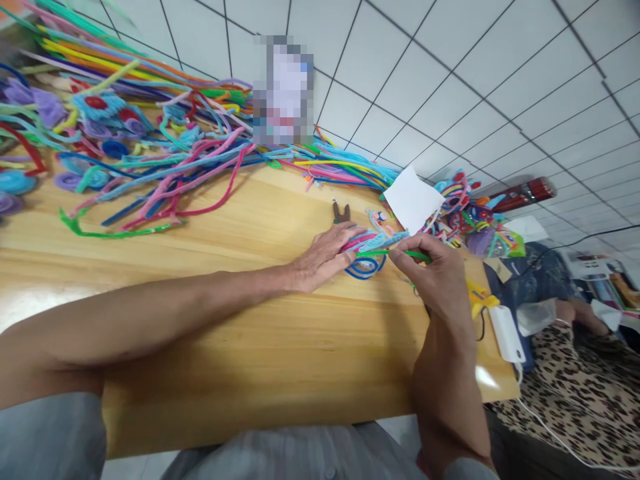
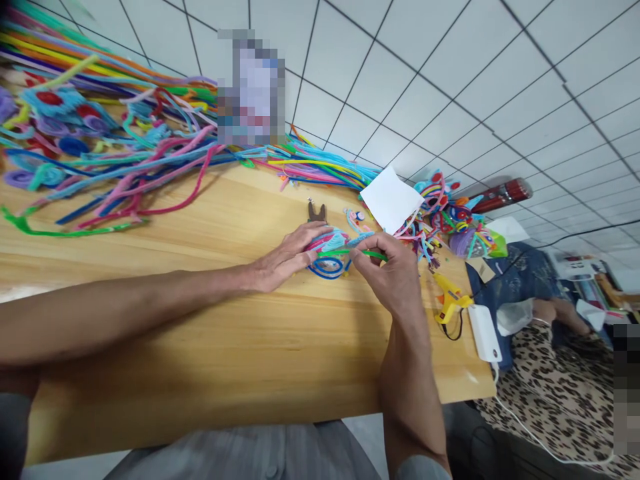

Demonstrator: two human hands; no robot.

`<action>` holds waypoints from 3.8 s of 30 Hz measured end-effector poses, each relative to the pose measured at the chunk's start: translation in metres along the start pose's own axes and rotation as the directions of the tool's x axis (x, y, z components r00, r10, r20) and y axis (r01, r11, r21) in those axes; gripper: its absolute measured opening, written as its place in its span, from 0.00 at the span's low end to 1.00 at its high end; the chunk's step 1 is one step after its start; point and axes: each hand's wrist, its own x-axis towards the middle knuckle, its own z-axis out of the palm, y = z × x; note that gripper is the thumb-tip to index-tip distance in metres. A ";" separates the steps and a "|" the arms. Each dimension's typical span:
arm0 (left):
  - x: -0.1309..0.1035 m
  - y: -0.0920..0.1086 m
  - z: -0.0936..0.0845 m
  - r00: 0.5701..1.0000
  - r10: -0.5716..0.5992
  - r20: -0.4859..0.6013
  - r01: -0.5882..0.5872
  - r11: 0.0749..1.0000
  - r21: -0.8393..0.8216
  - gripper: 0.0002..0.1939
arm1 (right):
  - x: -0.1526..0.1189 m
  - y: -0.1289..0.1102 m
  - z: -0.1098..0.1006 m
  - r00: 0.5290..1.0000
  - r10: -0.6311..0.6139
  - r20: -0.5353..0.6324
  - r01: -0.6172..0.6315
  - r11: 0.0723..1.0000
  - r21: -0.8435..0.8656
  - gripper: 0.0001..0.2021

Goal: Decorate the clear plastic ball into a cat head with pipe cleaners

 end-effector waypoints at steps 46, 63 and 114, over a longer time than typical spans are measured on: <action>0.004 -0.002 0.000 0.999 -0.016 -0.052 0.015 1.000 -0.027 0.29 | -0.007 0.008 0.022 0.993 -0.117 -0.018 0.113 0.984 -0.140 0.05; 0.005 -0.009 0.002 0.995 0.064 -0.076 -0.062 0.998 0.018 0.28 | -0.008 0.017 0.031 0.934 -0.343 -0.102 0.302 0.908 -0.290 0.03; 0.000 -0.008 0.002 0.993 0.090 -0.072 -0.089 0.996 0.013 0.27 | -0.065 0.029 0.073 0.829 -0.549 -0.106 0.453 0.771 -0.446 0.22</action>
